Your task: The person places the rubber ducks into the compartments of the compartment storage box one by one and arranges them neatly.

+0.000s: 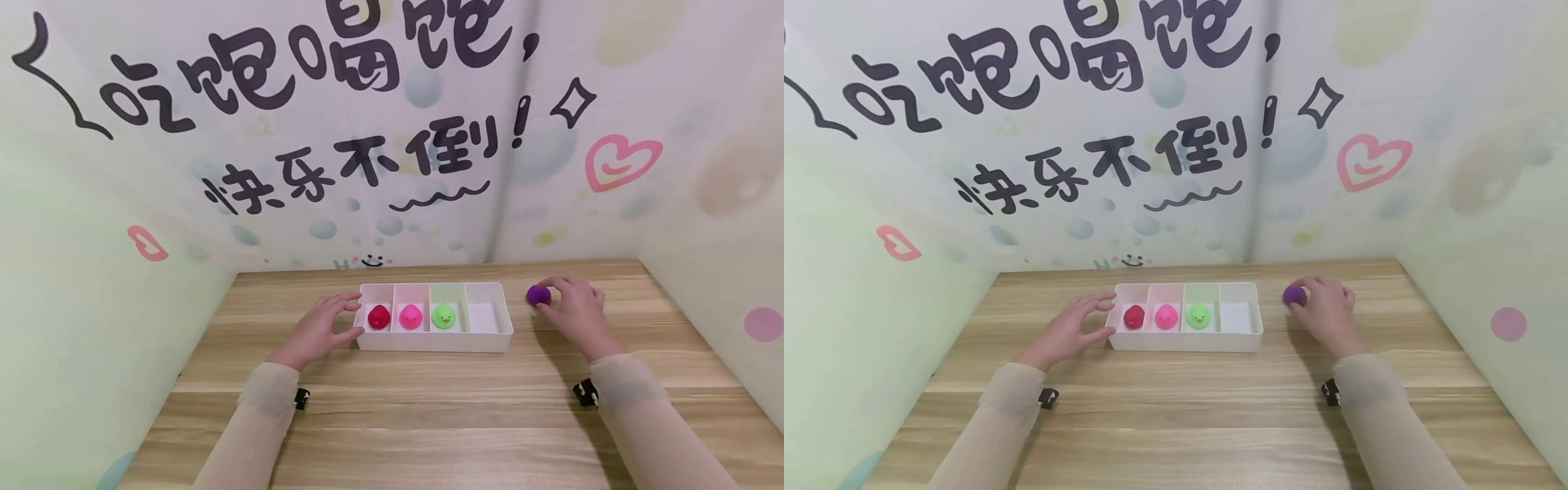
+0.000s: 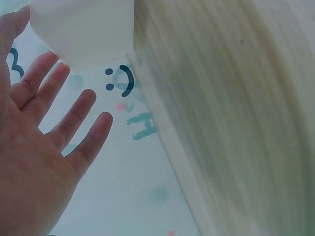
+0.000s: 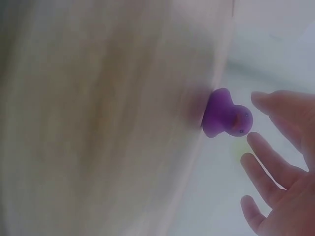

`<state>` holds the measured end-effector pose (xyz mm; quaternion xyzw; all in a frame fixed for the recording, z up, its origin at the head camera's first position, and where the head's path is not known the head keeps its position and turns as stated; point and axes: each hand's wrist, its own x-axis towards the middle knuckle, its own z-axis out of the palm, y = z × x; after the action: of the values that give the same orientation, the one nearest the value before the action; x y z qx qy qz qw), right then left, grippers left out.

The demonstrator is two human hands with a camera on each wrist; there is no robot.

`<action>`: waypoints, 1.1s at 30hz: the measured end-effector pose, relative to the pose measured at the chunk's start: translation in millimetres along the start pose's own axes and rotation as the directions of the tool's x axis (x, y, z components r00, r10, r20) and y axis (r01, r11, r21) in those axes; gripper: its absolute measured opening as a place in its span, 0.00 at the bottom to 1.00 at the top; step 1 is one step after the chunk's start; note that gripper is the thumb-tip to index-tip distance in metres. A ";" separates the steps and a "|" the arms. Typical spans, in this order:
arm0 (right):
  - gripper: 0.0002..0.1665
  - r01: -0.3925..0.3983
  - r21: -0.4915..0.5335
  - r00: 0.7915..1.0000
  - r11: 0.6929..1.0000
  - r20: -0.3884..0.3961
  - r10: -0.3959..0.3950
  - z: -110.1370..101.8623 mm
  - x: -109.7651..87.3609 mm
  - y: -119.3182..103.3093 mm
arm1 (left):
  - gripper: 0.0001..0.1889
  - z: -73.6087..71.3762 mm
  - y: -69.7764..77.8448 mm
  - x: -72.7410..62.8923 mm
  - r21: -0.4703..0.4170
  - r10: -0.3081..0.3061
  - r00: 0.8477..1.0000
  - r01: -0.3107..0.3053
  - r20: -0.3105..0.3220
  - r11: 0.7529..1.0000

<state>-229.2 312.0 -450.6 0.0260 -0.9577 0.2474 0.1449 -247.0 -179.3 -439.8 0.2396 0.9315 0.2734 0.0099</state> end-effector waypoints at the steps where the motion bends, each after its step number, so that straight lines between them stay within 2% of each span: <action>1: 0.22 -0.002 -0.003 1.000 1.000 0.004 0.002 -0.1 0.0 0.2 | 0.27 -0.1 0.2 0.2 0.000 0.000 1.000 0.000 0.001 1.000; 11: 0.19 -0.015 -0.022 0.999 1.000 0.047 0.016 -0.3 1.6 1.6 | 0.26 -1.0 -0.4 0.0 -0.003 0.002 1.000 -0.002 0.002 1.000; 15: 0.21 -0.013 -0.023 0.998 1.000 0.064 0.014 -0.2 2.1 2.9 | 0.26 -1.1 -0.3 -0.4 -0.004 0.003 1.000 -0.003 -0.001 1.000; 33: 0.20 -0.005 -0.051 0.998 0.999 0.068 0.008 2.4 4.7 6.2 | 0.26 -1.8 2.2 -0.3 -0.014 -0.017 1.000 0.017 0.011 1.000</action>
<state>-235.0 316.4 -454.1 0.0277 -0.9681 0.2224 0.1117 -246.0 -178.7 -437.2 0.2332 0.9316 0.2783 0.0189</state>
